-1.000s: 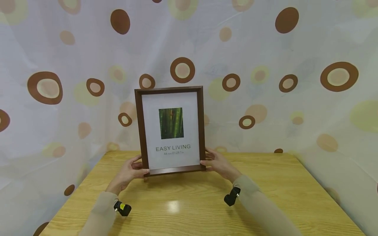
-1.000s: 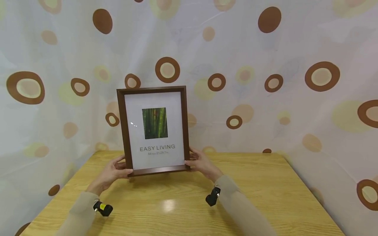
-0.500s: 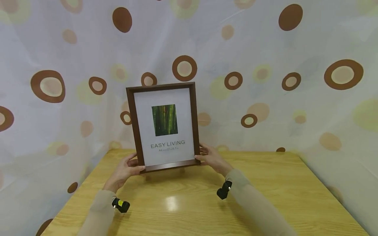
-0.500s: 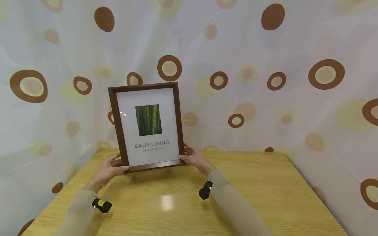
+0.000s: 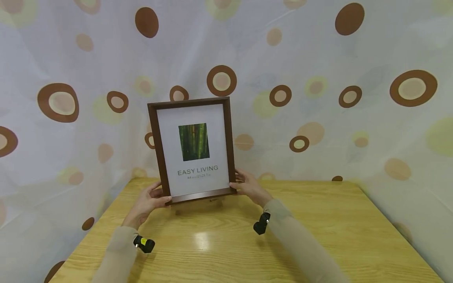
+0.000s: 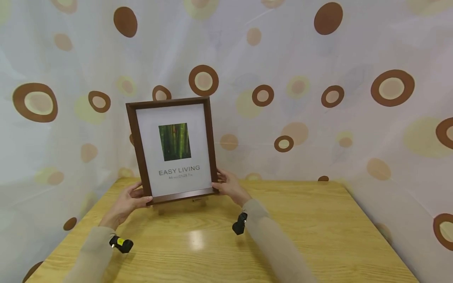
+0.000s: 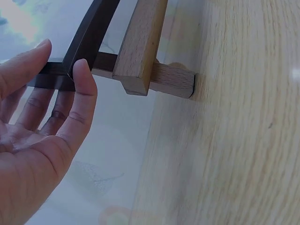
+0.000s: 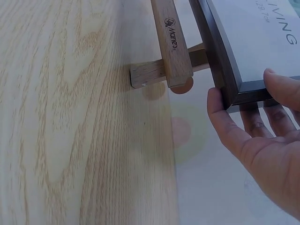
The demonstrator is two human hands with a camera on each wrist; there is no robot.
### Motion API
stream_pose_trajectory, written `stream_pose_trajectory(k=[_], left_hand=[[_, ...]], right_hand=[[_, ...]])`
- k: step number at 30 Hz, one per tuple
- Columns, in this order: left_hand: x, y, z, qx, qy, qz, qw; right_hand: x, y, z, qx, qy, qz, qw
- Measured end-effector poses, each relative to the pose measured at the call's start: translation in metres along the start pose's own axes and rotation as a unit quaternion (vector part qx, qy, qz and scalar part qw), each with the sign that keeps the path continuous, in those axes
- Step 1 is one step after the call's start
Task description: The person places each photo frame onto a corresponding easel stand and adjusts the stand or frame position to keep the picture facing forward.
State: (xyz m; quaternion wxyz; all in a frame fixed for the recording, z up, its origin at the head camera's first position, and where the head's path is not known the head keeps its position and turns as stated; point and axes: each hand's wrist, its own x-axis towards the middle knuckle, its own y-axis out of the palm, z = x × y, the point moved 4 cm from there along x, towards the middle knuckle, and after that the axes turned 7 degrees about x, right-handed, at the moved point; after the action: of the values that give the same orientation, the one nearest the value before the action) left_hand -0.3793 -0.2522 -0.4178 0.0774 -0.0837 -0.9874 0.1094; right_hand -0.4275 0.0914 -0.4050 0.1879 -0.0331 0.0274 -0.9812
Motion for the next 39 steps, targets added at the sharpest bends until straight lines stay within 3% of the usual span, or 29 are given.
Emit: stream_pose_trajectory(k=[9,16,31,39], left_hand=[[0.000,-0.006,0.005,0.018,-0.001,-0.007,0.9998],[-0.001,-0.010,0.012,0.026,-0.026,-0.016,0.9992],[0.002,-0.010,0.022,0.030,-0.037,-0.022,0.9986],[0.002,-0.006,0.029,0.029,-0.058,0.011,0.9978]], right_hand=[[0.010,0.007,-0.007,0.006,0.004,-0.020,1.000],[0.011,0.016,-0.012,0.017,0.006,-0.027,0.999],[0.018,0.020,-0.023,-0.012,0.002,-0.055,0.998],[0.020,0.025,-0.034,-0.028,0.023,-0.044,0.998]])
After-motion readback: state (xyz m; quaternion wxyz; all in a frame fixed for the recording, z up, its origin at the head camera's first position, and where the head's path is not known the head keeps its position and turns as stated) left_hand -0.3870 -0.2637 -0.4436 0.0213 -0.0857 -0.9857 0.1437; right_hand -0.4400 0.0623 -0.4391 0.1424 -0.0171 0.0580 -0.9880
